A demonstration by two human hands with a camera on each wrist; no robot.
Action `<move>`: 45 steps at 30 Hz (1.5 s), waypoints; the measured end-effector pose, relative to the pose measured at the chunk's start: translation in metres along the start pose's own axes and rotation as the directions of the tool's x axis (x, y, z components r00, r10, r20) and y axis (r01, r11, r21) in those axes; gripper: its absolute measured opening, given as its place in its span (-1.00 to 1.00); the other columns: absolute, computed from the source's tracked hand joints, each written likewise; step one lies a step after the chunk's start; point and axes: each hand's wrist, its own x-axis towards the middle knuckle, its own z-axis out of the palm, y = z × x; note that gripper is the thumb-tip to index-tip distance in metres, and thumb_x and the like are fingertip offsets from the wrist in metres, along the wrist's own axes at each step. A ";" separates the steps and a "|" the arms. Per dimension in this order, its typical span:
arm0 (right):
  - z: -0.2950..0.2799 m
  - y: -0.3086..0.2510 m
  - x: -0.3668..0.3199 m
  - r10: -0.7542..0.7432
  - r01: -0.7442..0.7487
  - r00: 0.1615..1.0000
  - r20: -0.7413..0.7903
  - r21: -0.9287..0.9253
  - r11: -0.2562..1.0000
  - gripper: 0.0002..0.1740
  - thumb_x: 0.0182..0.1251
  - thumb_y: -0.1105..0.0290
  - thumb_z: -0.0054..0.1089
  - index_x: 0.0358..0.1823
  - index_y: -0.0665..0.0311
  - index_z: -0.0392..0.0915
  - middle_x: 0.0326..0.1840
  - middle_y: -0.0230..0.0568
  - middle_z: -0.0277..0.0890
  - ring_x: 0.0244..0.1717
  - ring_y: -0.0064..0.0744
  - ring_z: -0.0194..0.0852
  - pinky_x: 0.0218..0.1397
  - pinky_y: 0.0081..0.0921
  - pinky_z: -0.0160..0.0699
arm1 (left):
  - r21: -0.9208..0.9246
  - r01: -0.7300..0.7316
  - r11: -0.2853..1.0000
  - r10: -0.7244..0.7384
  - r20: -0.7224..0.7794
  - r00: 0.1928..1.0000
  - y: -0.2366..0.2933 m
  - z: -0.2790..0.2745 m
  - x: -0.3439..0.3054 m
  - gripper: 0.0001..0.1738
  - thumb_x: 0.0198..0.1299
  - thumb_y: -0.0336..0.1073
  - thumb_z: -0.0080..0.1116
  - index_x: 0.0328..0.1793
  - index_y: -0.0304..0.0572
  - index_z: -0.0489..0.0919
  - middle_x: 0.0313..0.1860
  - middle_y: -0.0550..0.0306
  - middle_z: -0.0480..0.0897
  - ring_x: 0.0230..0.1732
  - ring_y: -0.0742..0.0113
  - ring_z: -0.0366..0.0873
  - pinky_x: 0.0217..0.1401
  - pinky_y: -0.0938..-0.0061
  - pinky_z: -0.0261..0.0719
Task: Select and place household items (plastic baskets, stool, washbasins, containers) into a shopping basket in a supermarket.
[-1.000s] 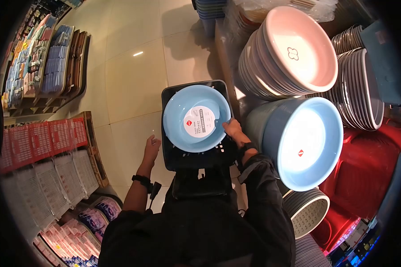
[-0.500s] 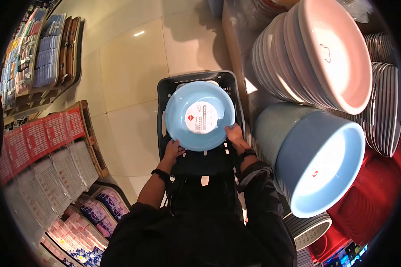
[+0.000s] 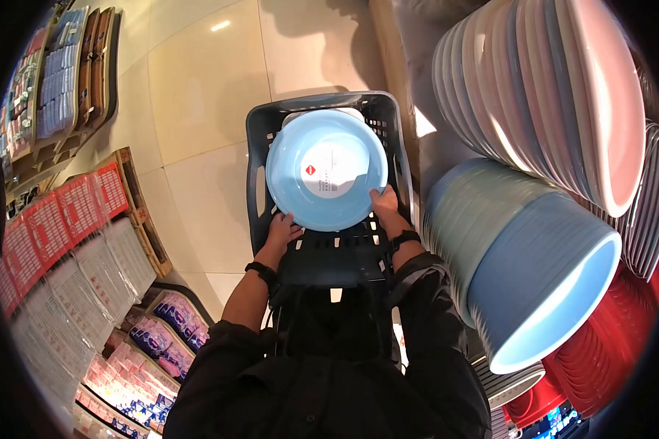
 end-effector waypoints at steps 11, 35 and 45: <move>0.011 0.038 0.042 0.078 -0.083 0.996 -0.043 -0.118 0.990 -0.54 0.31 0.28 0.26 0.13 0.37 0.39 -0.01 -0.02 0.56 -0.07 -0.21 0.65 -0.19 -0.28 0.73 | -0.020 0.015 1.000 -0.013 0.080 0.997 -0.010 0.003 0.010 -0.43 0.45 -0.08 -0.02 0.46 -0.20 0.23 0.19 -0.03 0.52 0.09 0.20 0.60 0.05 0.34 0.65; -0.113 -0.019 -0.354 -0.316 0.332 0.943 0.101 -0.290 0.898 -0.42 0.46 -0.01 0.06 0.26 0.30 0.47 0.20 0.11 0.52 0.27 0.02 0.46 0.32 -0.25 0.39 | 0.498 -0.792 0.354 -0.106 0.862 0.495 0.032 -0.032 -0.282 -0.36 0.39 0.28 -0.06 0.23 -0.09 0.57 0.02 0.00 0.66 0.09 0.19 0.61 0.18 0.41 0.48; -0.059 -0.049 -0.317 -0.528 0.547 0.812 -0.248 0.008 0.837 -0.57 0.58 0.15 -0.12 -0.01 0.37 0.60 -0.12 0.00 0.66 -0.03 -0.22 0.62 0.09 -0.36 0.49 | 0.663 -0.724 0.193 0.030 0.733 0.679 0.064 -0.011 -0.296 -0.29 0.37 0.38 -0.23 -0.06 -0.12 0.60 -0.13 -0.11 0.67 -0.01 -0.12 0.61 0.03 0.16 0.49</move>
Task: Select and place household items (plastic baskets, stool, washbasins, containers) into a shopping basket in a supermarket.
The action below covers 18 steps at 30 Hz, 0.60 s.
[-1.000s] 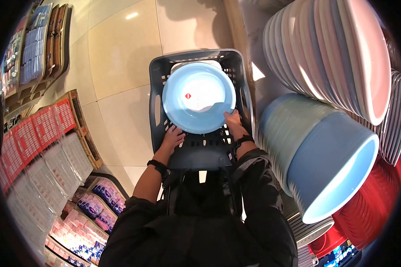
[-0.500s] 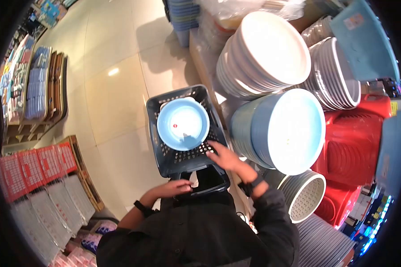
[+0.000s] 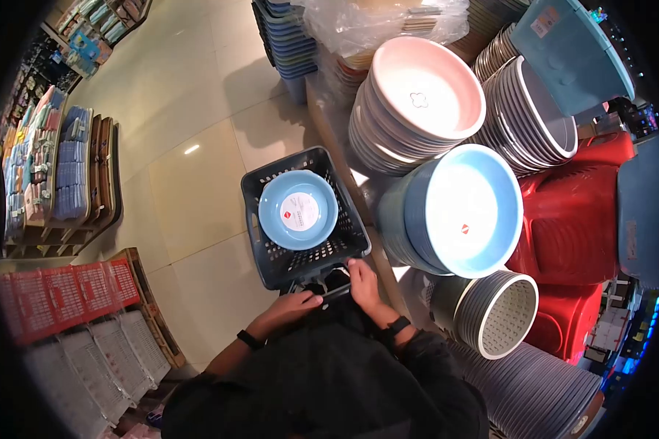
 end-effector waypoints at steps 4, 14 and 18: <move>0.001 -0.014 0.040 -0.005 0.004 0.999 0.045 0.011 1.000 -0.55 0.58 0.14 -0.12 -0.05 0.40 0.60 -0.19 -0.04 0.66 -0.07 -0.24 0.62 0.06 -0.37 0.50 | 0.009 0.003 1.000 -0.002 -0.173 0.985 0.012 -0.022 0.024 -0.33 0.42 0.31 -0.26 -0.09 -0.12 0.62 -0.24 -0.15 0.69 -0.08 -0.15 0.64 0.03 0.13 0.51; 0.024 -0.048 0.146 -0.059 0.057 0.989 0.138 0.023 0.998 -0.58 0.49 0.06 -0.09 -0.06 0.24 0.60 -0.15 0.09 0.63 -0.01 0.13 0.58 0.05 -0.16 0.49 | -0.113 -0.042 0.993 0.001 -0.339 0.941 0.020 -0.090 0.071 -0.30 0.48 0.21 -0.33 -0.25 -0.28 0.60 -0.49 0.01 0.62 -0.41 0.11 0.61 -0.18 0.27 0.49; 0.044 -0.065 0.184 -0.101 0.100 0.984 0.144 0.012 0.995 -0.58 0.48 0.05 -0.09 -0.03 0.23 0.60 -0.13 0.11 0.63 0.02 0.14 0.58 0.07 -0.15 0.49 | -0.167 -0.058 0.984 0.002 -0.316 0.949 0.006 -0.123 0.091 -0.29 0.48 0.20 -0.32 -0.27 -0.30 0.61 -0.53 0.04 0.59 -0.48 0.17 0.57 -0.25 0.30 0.48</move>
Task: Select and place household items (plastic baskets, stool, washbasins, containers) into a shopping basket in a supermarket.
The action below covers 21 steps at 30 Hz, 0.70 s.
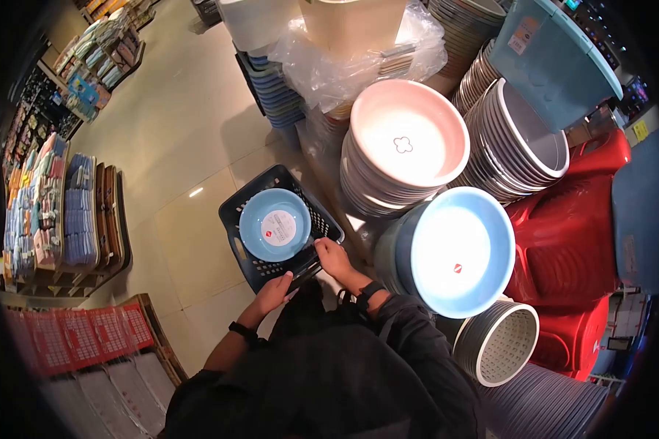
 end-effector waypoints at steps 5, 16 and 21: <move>0.018 -0.026 0.042 -0.007 0.010 0.999 0.046 -0.063 0.998 -0.54 0.47 0.05 -0.11 -0.01 0.28 0.59 -0.11 0.16 0.62 0.04 0.15 0.57 0.10 -0.14 0.49 | -0.077 0.045 0.996 -0.047 -0.020 0.999 0.016 -0.042 0.017 -0.27 0.48 0.20 -0.36 -0.29 -0.28 0.63 -0.60 0.09 0.53 -0.53 0.24 0.52 -0.33 0.35 0.44; 0.036 -0.060 0.094 -0.050 0.054 0.998 0.040 -0.131 0.990 -0.53 0.49 0.08 -0.16 -0.12 0.36 0.56 -0.12 0.22 0.60 0.00 0.23 0.55 0.12 -0.03 0.46 | -0.091 0.128 0.988 -0.129 -0.014 0.991 0.023 -0.104 0.057 -0.28 0.47 0.21 -0.30 -0.16 -0.35 0.63 -0.39 -0.04 0.60 -0.42 0.18 0.54 -0.41 0.33 0.48; 0.008 -0.071 0.106 -0.112 0.157 0.971 0.209 -0.213 0.964 -0.46 0.43 -0.05 -0.04 0.13 0.27 0.51 0.08 0.14 0.56 0.15 0.11 0.52 0.19 -0.11 0.46 | 0.130 -0.058 0.990 0.065 -0.051 0.997 -0.007 -0.123 0.079 -0.39 0.47 0.11 -0.22 -0.06 -0.37 0.59 -0.28 -0.18 0.62 -0.30 -0.02 0.59 -0.32 0.21 0.56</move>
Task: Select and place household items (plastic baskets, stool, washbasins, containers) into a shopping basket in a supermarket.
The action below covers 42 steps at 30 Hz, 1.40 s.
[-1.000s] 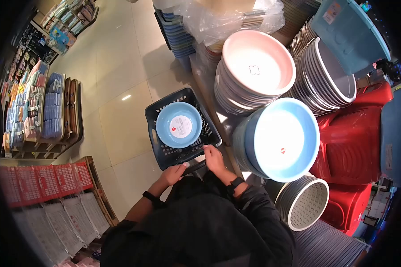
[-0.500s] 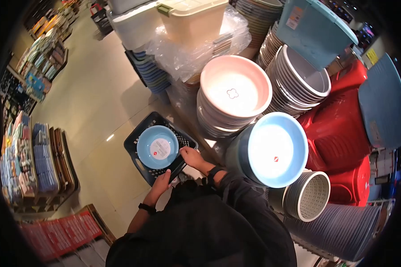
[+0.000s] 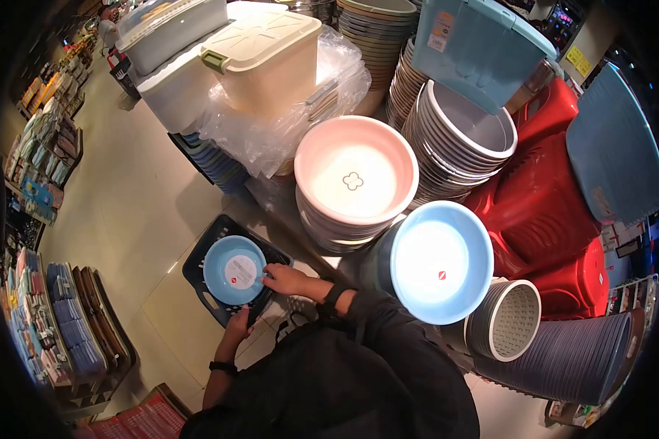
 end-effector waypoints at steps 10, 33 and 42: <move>-0.321 -0.010 -0.054 -0.047 -0.054 0.865 -0.499 -0.187 0.981 -0.47 0.39 0.02 0.11 0.15 0.31 0.52 -0.02 0.07 0.64 -0.02 -0.01 0.64 0.07 -0.23 0.56 | -0.047 -0.227 0.973 0.216 -0.172 0.961 0.141 -0.021 0.087 -0.53 0.46 0.00 -0.01 0.13 -0.28 0.56 -0.20 0.11 0.67 -0.22 0.40 0.61 -0.14 0.49 0.53; -0.407 0.124 -0.049 0.373 -0.559 0.576 -0.727 -0.018 0.829 -0.48 0.20 0.06 0.23 -0.02 0.39 0.54 -0.03 0.18 0.62 0.02 0.13 0.61 0.10 -0.12 0.52 | -0.346 -0.354 0.869 0.307 -0.183 0.934 0.309 0.051 0.190 -0.53 0.27 -0.17 0.22 0.17 -0.39 0.51 -0.42 0.26 0.62 -0.47 0.52 0.50 -0.43 0.57 0.45; -0.414 0.073 -0.081 0.156 -0.141 0.528 -0.835 0.095 0.985 -0.58 0.22 0.16 0.29 -0.20 0.44 0.48 -0.36 -0.04 0.57 -0.33 -0.36 0.51 -0.18 -0.36 0.52 | -0.426 -0.321 0.846 0.309 -0.101 0.946 0.327 0.033 0.166 -0.56 0.34 -0.11 0.21 0.04 -0.40 0.45 -0.26 0.14 0.61 -0.31 0.52 0.53 -0.40 0.59 0.50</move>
